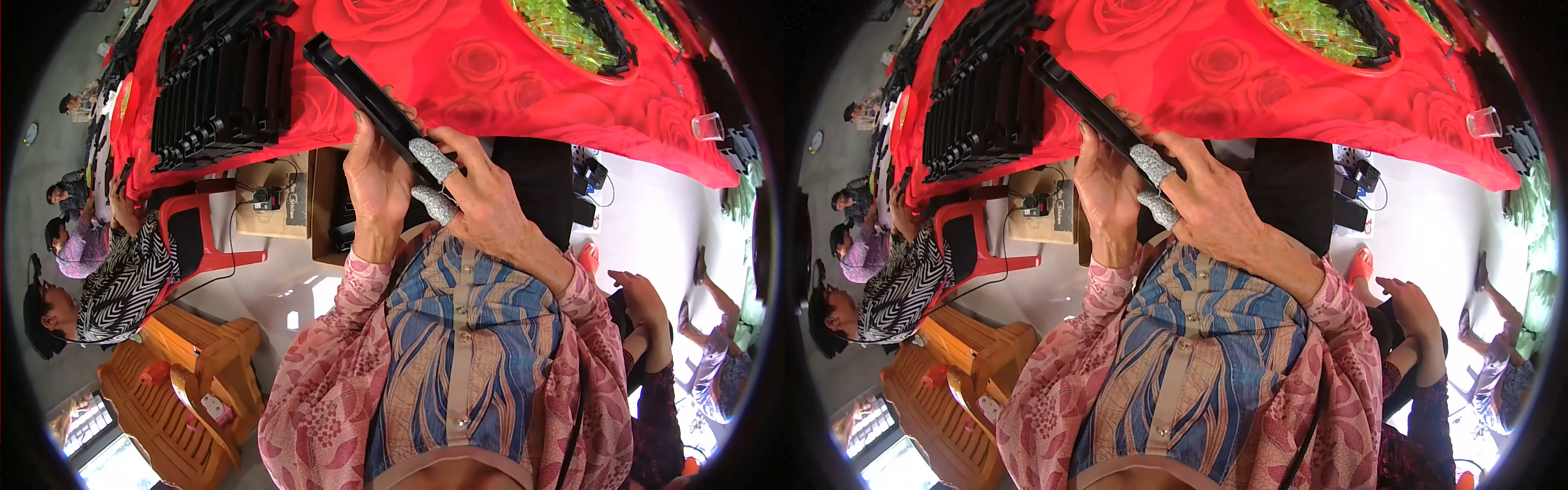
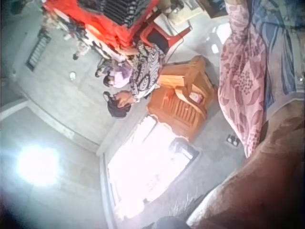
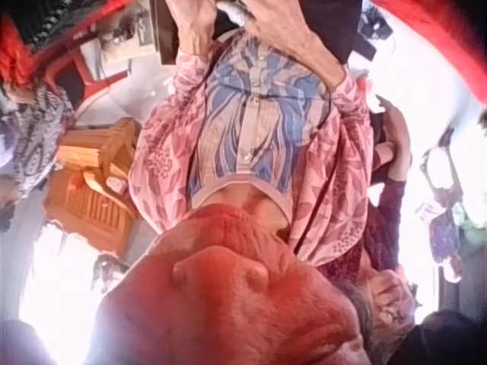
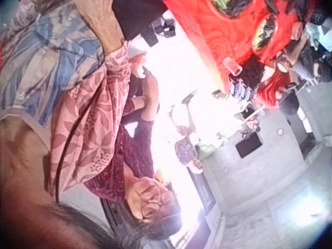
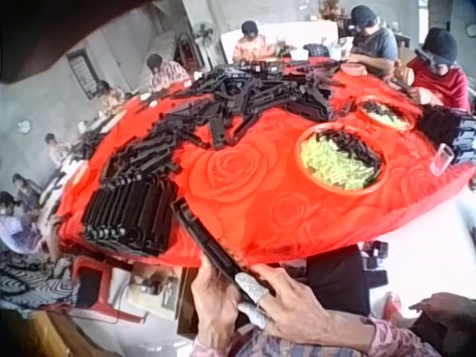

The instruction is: The person assembles plastic components by picking up black housings from the table, retrieving small pieces from a tray, and inserting them into the housings by hand before placing the finished parts into a box.

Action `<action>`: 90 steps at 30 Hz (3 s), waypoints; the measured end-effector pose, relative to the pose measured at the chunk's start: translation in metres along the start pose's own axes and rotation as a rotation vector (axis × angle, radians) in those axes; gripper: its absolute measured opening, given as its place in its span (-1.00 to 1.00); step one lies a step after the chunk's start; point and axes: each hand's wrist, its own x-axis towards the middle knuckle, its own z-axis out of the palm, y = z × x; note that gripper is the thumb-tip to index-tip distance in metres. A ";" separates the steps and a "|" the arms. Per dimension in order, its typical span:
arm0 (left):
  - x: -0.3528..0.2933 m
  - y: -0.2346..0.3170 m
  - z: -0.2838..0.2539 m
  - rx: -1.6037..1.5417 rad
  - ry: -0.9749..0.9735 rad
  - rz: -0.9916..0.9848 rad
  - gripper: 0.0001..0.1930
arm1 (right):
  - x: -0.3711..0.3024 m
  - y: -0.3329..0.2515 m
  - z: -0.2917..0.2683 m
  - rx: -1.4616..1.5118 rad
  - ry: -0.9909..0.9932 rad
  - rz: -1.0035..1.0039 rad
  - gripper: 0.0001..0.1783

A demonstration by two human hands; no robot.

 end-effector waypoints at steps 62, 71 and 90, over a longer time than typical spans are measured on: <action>-0.024 -0.015 0.008 1.197 -0.128 0.044 -0.61 | -0.005 0.024 -0.018 -0.107 0.106 0.288 -0.60; -0.023 -0.014 0.012 1.536 -0.252 0.318 -0.58 | -0.005 0.034 -0.008 0.140 0.116 0.352 -0.67; -0.015 -0.029 -0.004 1.658 -0.326 0.457 -0.55 | -0.002 0.037 0.010 0.322 0.324 0.425 -0.85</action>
